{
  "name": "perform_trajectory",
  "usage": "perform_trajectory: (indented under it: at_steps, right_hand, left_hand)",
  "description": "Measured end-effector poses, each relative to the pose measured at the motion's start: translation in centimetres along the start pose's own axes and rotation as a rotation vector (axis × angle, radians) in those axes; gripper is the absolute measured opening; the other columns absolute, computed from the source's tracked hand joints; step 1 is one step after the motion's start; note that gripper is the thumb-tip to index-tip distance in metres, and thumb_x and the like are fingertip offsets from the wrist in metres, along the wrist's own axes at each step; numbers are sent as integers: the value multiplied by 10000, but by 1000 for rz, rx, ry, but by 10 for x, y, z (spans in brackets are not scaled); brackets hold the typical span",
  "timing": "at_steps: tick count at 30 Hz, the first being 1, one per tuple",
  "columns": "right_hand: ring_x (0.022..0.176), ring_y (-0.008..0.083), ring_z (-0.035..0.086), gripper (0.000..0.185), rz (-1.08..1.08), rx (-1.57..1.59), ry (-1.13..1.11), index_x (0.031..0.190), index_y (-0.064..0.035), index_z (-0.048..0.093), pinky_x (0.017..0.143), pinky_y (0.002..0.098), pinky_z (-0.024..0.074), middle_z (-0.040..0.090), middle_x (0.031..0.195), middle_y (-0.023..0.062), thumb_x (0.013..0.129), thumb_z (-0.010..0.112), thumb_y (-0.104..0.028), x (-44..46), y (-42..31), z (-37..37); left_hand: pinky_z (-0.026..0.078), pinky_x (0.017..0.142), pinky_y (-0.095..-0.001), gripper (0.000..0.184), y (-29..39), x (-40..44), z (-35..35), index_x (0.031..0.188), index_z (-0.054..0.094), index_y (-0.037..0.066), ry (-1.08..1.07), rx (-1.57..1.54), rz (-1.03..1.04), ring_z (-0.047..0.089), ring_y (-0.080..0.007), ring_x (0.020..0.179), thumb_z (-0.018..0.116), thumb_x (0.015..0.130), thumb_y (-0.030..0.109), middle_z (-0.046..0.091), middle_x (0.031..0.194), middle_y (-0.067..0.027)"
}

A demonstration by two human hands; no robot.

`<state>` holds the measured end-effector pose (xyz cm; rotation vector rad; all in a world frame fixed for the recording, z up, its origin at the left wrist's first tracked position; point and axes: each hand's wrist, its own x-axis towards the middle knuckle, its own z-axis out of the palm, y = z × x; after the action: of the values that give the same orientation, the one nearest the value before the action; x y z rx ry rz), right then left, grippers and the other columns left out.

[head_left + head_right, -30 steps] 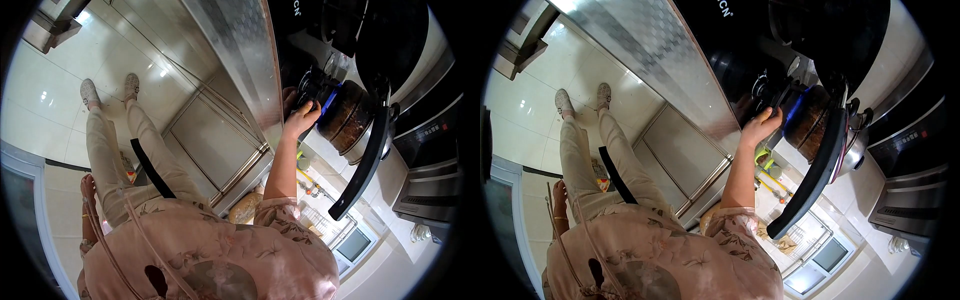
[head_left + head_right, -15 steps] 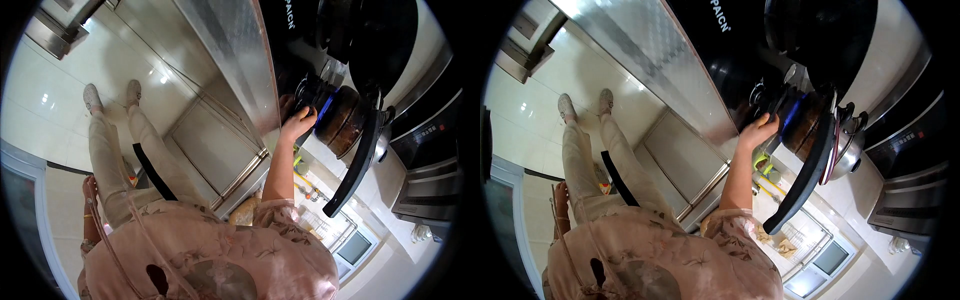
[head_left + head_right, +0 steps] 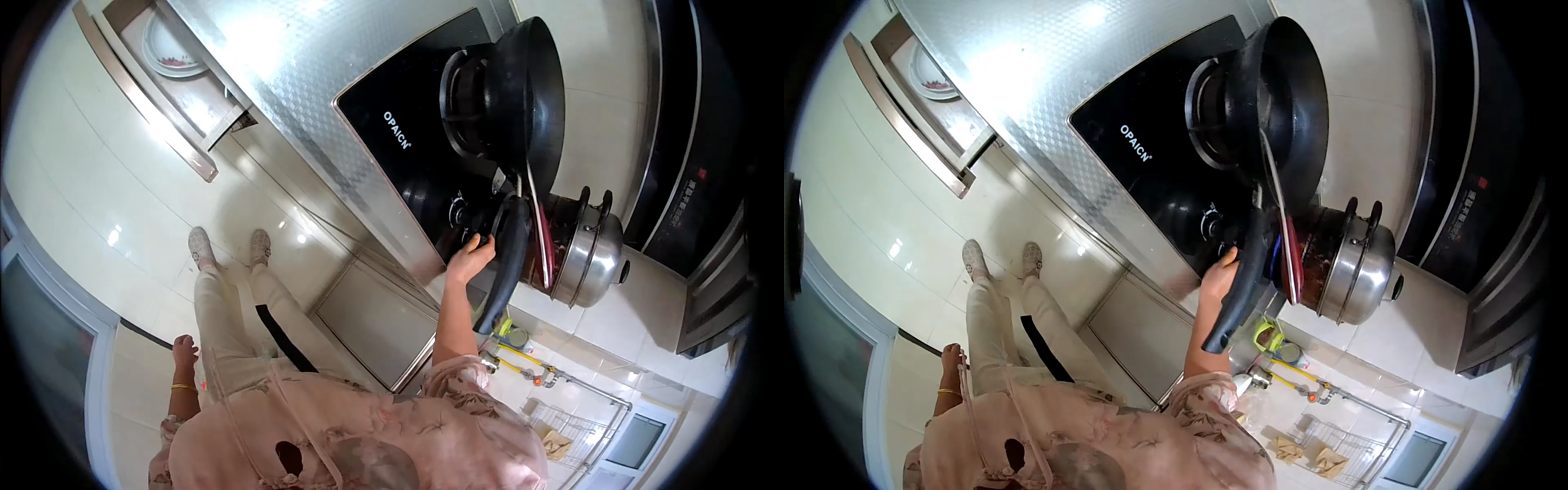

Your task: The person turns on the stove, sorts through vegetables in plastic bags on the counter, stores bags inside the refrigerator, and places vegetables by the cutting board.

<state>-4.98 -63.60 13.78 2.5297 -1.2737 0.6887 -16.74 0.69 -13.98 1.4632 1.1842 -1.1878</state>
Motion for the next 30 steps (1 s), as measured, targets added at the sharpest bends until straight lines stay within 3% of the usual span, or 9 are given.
perform_trajectory:
  at_steps: [4,6,8,10,17,20,21,24,30]
  right_hand:
    - [995,397,477,379,-45,-5,11,1163,79,469,885,419,376,512,1051,262,898,534,-184,-1,-9,-8]
    - [989,398,478,379,40,-34,-53,1161,80,470,886,421,375,510,1054,265,898,534,-185,0,-17,-15]
    - [995,400,477,384,-24,-61,15,1161,81,470,889,424,373,508,1067,269,898,536,-191,0,8,4]
    - [1010,398,479,382,-70,16,37,1163,86,466,895,422,374,505,1087,273,905,529,-189,0,16,8]
    - [985,385,490,378,-12,26,24,1153,91,467,881,411,382,501,1073,265,913,523,-195,-1,13,9]
    - [976,382,495,379,-15,27,29,1137,92,477,877,409,385,507,1058,263,912,526,-209,0,15,10]
    - [973,381,497,379,-7,25,23,1132,93,481,875,409,387,510,1053,262,912,527,-212,1,15,10]
    - [959,378,503,382,6,38,20,1120,95,488,864,405,395,514,1042,261,913,529,-223,1,14,9]
    - [932,377,514,391,8,32,33,1119,90,492,836,400,410,521,1033,258,912,536,-239,-1,6,7]
  left_hand:
    - [403,464,-271,288,8,-5,-8,1081,529,70,35,-12,51,567,-160,688,522,838,224,548,863,-36]
    - [412,482,-274,307,0,4,-13,1105,522,74,23,-44,30,565,-158,706,517,846,239,559,890,-39]
    - [411,497,-279,311,-9,7,-11,1105,524,80,26,-32,42,556,-142,701,517,848,255,561,890,-25]
    - [421,513,-342,343,-19,10,-10,1127,500,53,-2,-6,19,553,-161,677,510,858,266,548,884,-54]
    - [462,609,-339,336,-53,6,6,1121,528,66,27,-3,-65,557,-167,738,505,861,278,559,900,-38]
    - [439,583,-313,328,-51,12,3,1121,524,79,-22,97,-98,543,-134,731,547,844,253,557,853,-17]
    - [439,589,-309,352,-102,60,-13,1134,517,76,-31,82,22,549,-151,766,556,842,269,559,924,-34]
    - [432,589,-309,362,-60,22,-4,1138,514,77,-64,-32,-74,556,-153,777,561,843,280,555,970,-43]
    - [418,567,-295,342,-62,24,-5,1130,524,89,-14,5,-74,562,-144,736,547,849,281,568,944,-26]
